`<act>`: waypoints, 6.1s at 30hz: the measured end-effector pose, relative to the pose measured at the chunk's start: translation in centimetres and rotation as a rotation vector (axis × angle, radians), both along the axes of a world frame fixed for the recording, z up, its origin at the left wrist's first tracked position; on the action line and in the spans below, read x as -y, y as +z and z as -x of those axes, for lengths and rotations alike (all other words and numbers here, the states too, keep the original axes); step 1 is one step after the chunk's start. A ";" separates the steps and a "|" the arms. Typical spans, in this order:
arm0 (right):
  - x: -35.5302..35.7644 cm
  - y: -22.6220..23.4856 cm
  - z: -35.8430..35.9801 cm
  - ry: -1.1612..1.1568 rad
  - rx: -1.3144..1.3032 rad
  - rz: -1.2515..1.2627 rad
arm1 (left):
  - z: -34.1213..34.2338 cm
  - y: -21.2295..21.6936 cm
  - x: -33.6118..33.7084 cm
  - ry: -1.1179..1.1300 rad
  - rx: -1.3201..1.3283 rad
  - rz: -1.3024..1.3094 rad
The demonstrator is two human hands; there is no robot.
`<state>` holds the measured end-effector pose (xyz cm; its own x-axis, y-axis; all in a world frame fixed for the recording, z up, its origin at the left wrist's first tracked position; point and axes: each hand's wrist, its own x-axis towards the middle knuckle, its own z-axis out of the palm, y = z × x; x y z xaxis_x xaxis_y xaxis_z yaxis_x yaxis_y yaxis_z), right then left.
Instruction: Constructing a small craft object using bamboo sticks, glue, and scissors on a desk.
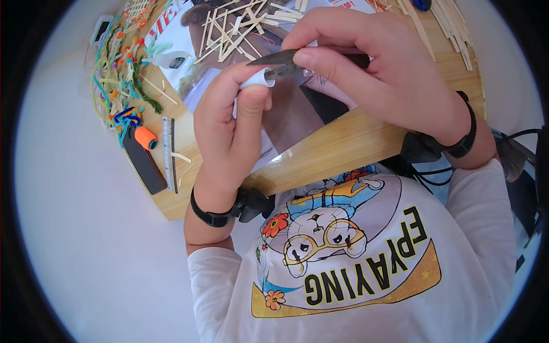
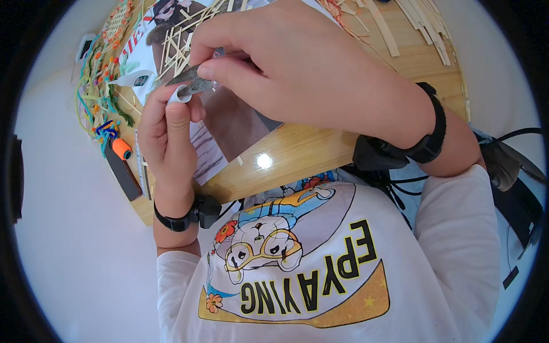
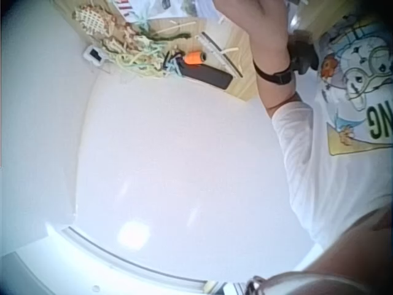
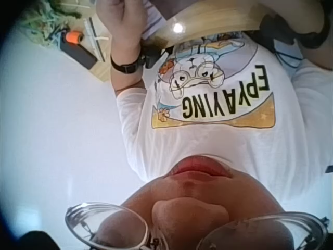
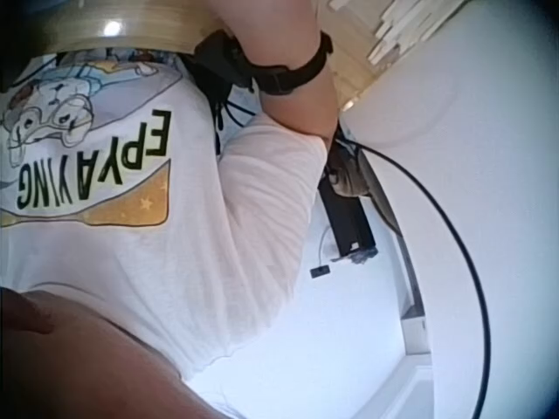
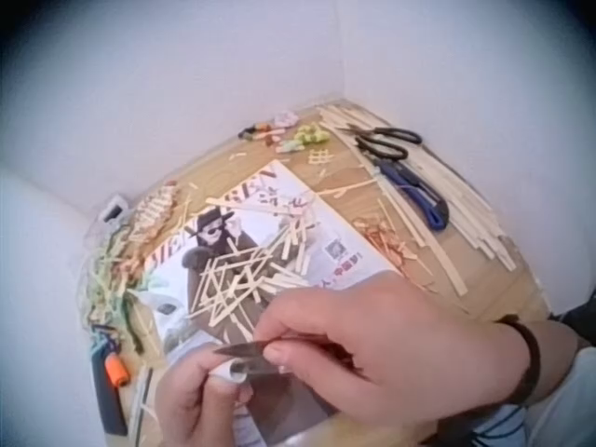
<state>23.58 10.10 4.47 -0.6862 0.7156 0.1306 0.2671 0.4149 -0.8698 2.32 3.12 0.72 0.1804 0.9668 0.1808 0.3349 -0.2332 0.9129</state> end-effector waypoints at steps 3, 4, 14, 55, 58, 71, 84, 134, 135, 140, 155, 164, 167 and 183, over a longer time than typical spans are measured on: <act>0.7 1.9 0.5 -0.058 0.021 -0.031 | -0.2 0.3 -0.1 -0.027 0.078 0.040; 0.7 1.9 0.5 -0.059 0.021 -0.030 | -0.4 0.5 -0.1 -0.023 0.103 0.081; 0.1 -0.3 0.1 0.059 -0.188 0.302 | -0.4 0.4 -0.3 -0.077 0.171 0.092; -0.5 2.1 -0.5 0.118 -0.061 0.414 | -0.9 0.1 -0.2 0.098 0.151 -0.109; 0.5 1.8 0.2 -0.009 0.058 0.162 | -0.7 0.1 -0.1 0.100 0.161 -0.077; -0.1 2.6 -0.1 0.125 0.023 0.165 | -0.8 0.4 0.1 -0.002 0.179 0.057; 0.9 0.7 0.9 -0.059 -0.044 0.079 | 0.5 0.5 -0.4 -0.213 0.438 0.398; 1.0 -0.4 0.0 -0.042 -0.106 -0.221 | 0.6 0.9 -0.8 0.056 0.034 -0.308; 0.9 -0.3 0.1 -0.037 -0.099 -0.217 | 0.6 0.9 -0.7 0.057 0.034 -0.307; 1.0 0.2 0.1 -0.019 -0.107 -0.112 | 0.4 0.8 -0.5 0.112 -0.060 -0.374; 1.5 -0.4 0.7 -0.074 -0.116 -0.062 | 0.1 0.6 -0.5 0.170 -0.082 -0.309; 1.2 0.0 0.5 -0.072 -0.114 0.041 | 0.0 0.7 -0.5 0.081 0.359 0.127; 1.2 0.0 0.8 -0.074 -0.146 0.086 | 0.7 0.9 -0.9 0.027 0.389 0.081; 1.0 -0.2 2.4 -0.001 -0.212 0.149 | 1.1 0.7 -1.2 0.071 -0.035 -0.326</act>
